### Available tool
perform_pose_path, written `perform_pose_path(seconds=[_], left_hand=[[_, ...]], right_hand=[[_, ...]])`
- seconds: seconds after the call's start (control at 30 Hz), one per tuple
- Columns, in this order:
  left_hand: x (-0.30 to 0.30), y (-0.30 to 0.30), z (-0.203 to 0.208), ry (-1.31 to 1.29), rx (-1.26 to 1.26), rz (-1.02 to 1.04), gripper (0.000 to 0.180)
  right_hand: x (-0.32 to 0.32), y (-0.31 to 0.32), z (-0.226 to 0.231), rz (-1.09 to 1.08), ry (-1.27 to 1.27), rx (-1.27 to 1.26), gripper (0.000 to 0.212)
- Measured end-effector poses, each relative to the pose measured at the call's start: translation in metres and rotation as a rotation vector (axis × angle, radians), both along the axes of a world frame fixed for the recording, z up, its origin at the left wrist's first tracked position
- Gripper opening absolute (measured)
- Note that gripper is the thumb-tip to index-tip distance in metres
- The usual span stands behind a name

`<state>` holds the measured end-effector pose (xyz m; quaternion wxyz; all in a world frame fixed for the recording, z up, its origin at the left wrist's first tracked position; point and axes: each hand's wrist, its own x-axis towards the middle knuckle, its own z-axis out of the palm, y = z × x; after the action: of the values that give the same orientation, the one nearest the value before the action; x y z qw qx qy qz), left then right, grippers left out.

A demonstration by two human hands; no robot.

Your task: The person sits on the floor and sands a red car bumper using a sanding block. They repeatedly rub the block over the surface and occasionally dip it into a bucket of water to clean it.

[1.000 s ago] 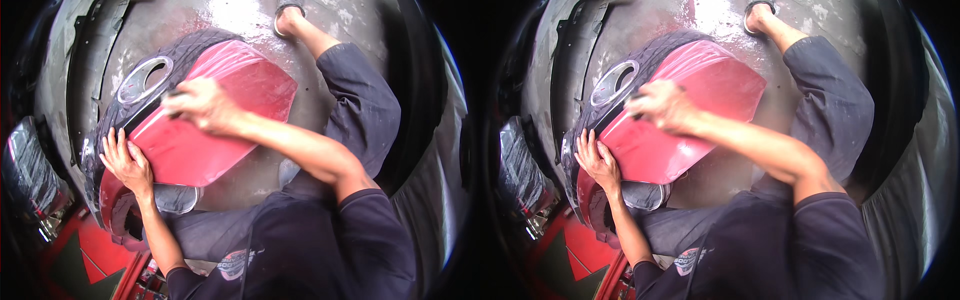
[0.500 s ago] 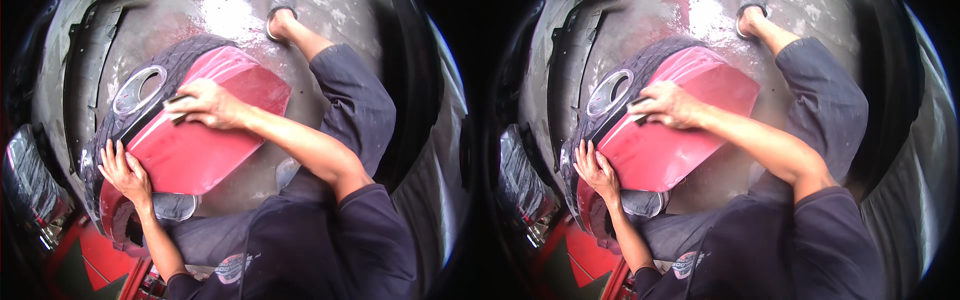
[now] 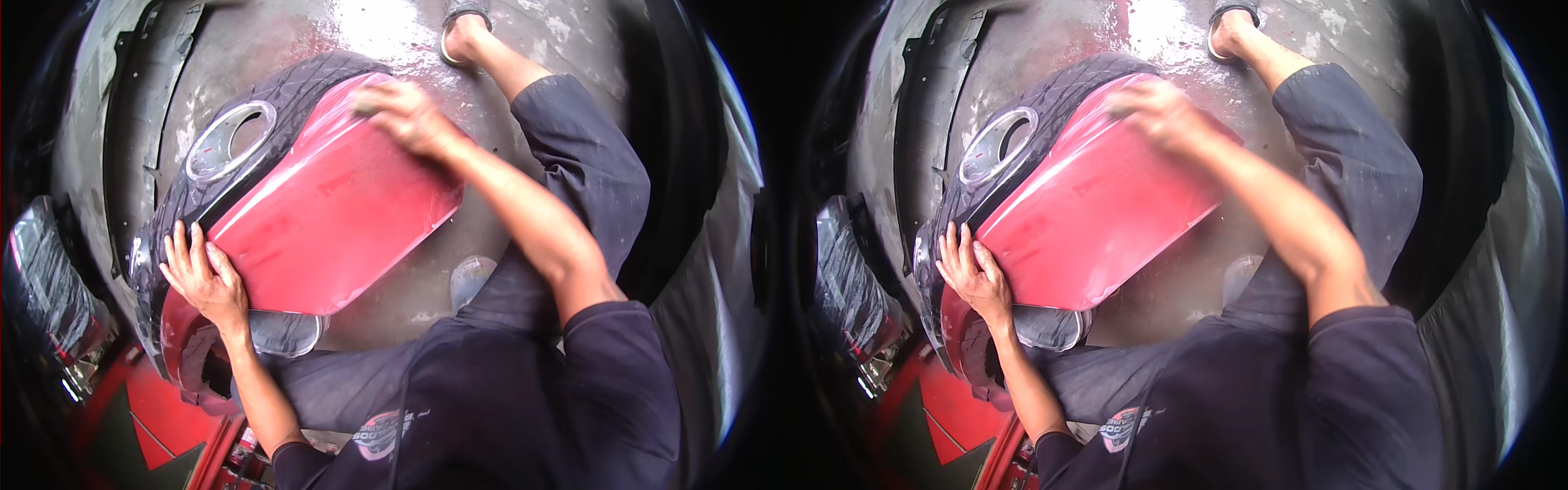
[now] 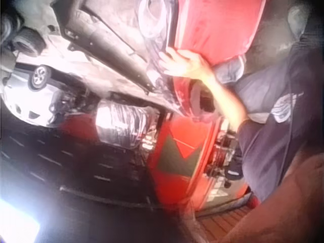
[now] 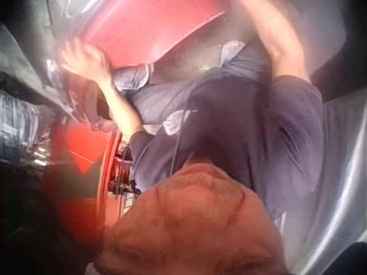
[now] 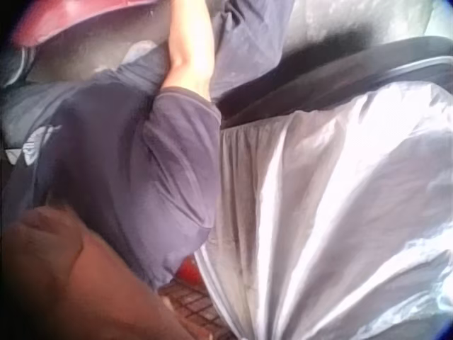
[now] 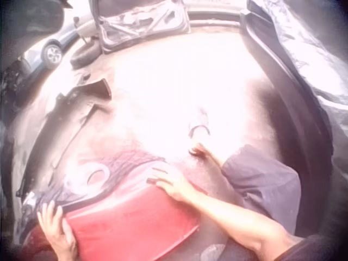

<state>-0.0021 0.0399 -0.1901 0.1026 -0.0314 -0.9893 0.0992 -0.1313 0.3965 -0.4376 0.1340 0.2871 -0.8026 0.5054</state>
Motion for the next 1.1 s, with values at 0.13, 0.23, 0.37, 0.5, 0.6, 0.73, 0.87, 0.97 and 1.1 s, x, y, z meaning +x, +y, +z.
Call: perform_pose_path(seconds=[0.13,0.23,0.37,0.5,0.6,0.73,0.87,0.97,1.1], left_hand=[[-0.003,0.001,-0.003,0.037,-0.01,0.014,0.038],[0.002,-0.002,-0.005,0.024,-0.028,0.027,0.038],[0.006,-0.008,-0.008,0.023,-0.013,0.01,0.038],[-0.002,-0.006,-0.005,-0.014,-0.07,-0.03,0.043],[-0.006,-0.002,0.0,-0.104,-0.124,-0.056,0.049],[-0.011,0.042,-0.012,-0.264,-0.138,-0.134,0.075],[-0.038,0.097,-0.056,-0.367,-0.181,-0.184,0.08],[-0.077,0.154,-0.097,-0.463,-0.205,-0.21,0.079],[-0.116,0.219,-0.172,-0.503,-0.072,-0.186,0.083]], right_hand=[[0.027,0.038,-0.006,-0.33,-0.569,0.121,0.043],[0.035,-0.042,0.068,-0.004,-0.186,-0.015,0.04],[0.038,-0.054,0.065,0.016,-0.127,-0.082,0.042],[0.011,0.057,-0.007,-0.191,-0.57,0.155,0.046],[0.001,0.061,0.024,-0.142,-0.665,0.073,0.047],[-0.029,0.057,0.099,-0.104,-0.387,-0.139,0.049],[-0.019,0.089,0.188,0.039,-0.333,-0.207,0.049],[-0.008,0.127,0.195,-0.036,-0.539,-0.068,0.048],[-0.006,0.113,0.198,-0.189,-0.523,-0.318,0.047]])
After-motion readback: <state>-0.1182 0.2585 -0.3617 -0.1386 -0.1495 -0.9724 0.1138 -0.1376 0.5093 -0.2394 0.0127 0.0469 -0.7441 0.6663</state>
